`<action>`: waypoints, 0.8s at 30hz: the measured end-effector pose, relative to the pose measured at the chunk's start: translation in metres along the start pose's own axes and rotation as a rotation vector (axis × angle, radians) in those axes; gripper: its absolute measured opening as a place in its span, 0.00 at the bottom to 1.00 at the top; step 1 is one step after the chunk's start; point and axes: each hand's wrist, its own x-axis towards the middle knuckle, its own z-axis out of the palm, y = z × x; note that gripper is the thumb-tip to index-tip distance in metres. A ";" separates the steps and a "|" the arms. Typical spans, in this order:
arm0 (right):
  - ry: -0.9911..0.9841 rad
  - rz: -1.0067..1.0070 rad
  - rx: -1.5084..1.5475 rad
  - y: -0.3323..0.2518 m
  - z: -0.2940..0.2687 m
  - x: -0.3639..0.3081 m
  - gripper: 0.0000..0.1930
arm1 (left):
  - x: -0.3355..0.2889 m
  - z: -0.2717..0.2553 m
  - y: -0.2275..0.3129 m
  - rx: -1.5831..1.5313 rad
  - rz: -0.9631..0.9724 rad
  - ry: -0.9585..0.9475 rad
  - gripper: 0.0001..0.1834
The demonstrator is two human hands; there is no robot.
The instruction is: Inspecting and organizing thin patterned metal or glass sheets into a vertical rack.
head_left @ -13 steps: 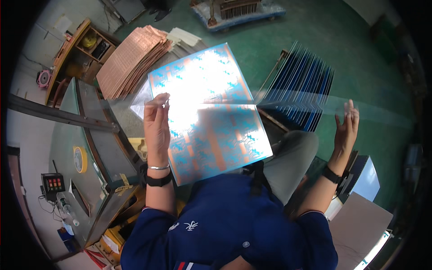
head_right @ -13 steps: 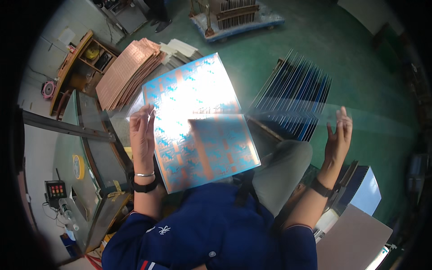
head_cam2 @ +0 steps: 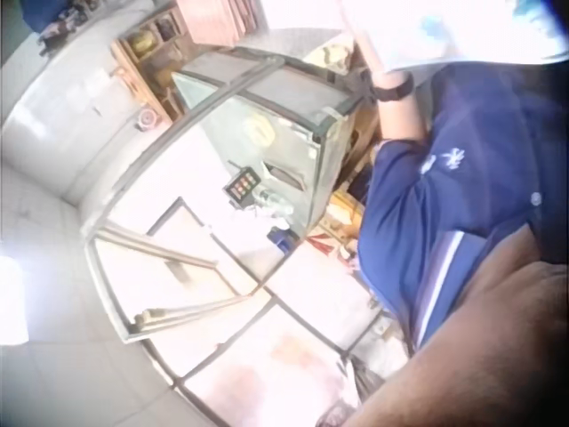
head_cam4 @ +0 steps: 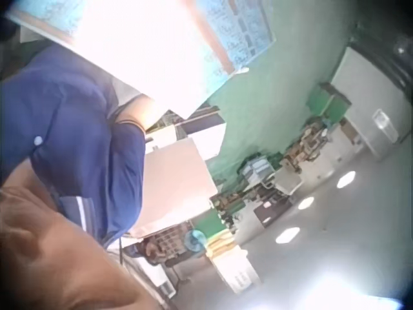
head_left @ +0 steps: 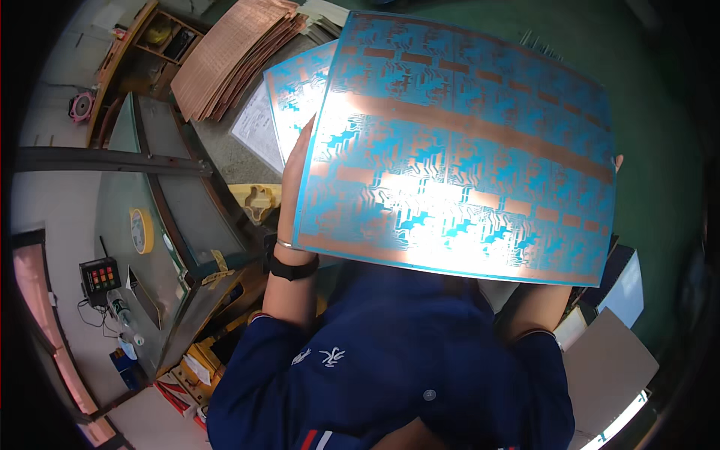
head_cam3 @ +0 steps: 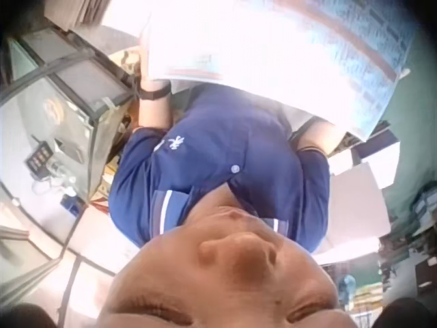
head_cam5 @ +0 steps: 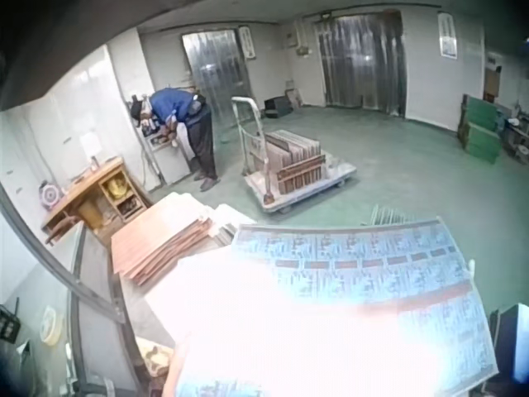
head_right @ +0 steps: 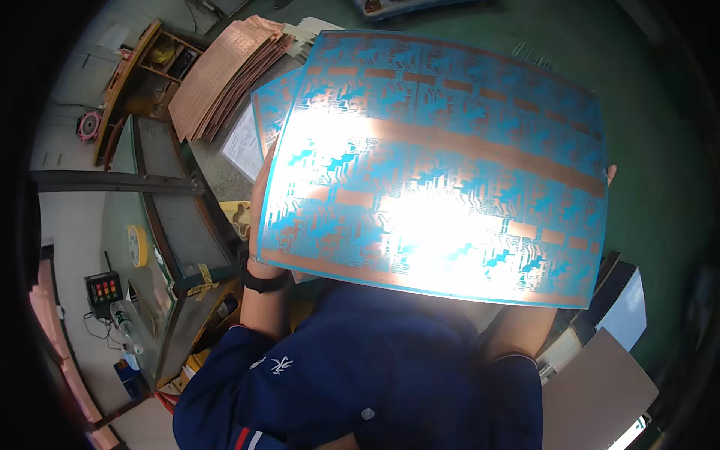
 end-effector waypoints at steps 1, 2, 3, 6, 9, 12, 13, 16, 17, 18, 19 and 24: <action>-0.004 -0.044 0.016 0.009 -0.001 0.004 0.17 | -0.002 0.005 0.001 -0.326 -0.138 0.013 0.28; -0.009 -0.077 0.037 0.017 -0.004 0.007 0.17 | -0.002 0.000 -0.001 -0.318 -0.130 0.033 0.28; -0.018 -0.113 0.058 0.027 -0.007 0.010 0.17 | -0.002 -0.007 -0.005 -0.195 -0.089 0.029 0.29; 0.002 -0.217 0.089 0.040 -0.005 0.006 0.17 | 0.001 0.007 -0.002 -0.096 -0.040 -0.014 0.29; 0.026 -0.269 0.128 0.053 -0.005 -0.001 0.17 | 0.010 0.007 -0.008 -0.014 -0.059 0.012 0.29; 0.006 -0.260 0.176 0.083 -0.012 0.010 0.18 | 0.005 0.008 -0.012 0.013 -0.029 0.025 0.30; 0.015 -0.270 0.181 0.088 -0.012 0.008 0.18 | 0.006 0.010 -0.010 -0.009 -0.020 0.012 0.29; 0.039 -0.291 0.185 0.098 -0.010 0.003 0.18 | 0.009 0.014 -0.011 -0.013 -0.020 0.001 0.28; 0.047 -0.300 0.186 0.101 -0.009 0.001 0.18 | 0.010 0.014 -0.012 0.011 -0.022 0.009 0.28; 0.051 -0.306 0.187 0.104 -0.008 0.000 0.18 | 0.010 0.014 -0.013 0.002 -0.030 -0.002 0.28; 0.056 -0.309 0.186 0.105 -0.007 -0.001 0.18 | 0.009 0.014 -0.014 0.013 -0.029 0.004 0.28; 0.070 -0.349 0.183 0.109 -0.003 -0.009 0.19 | -0.003 0.012 -0.016 -0.113 -0.067 -0.018 0.30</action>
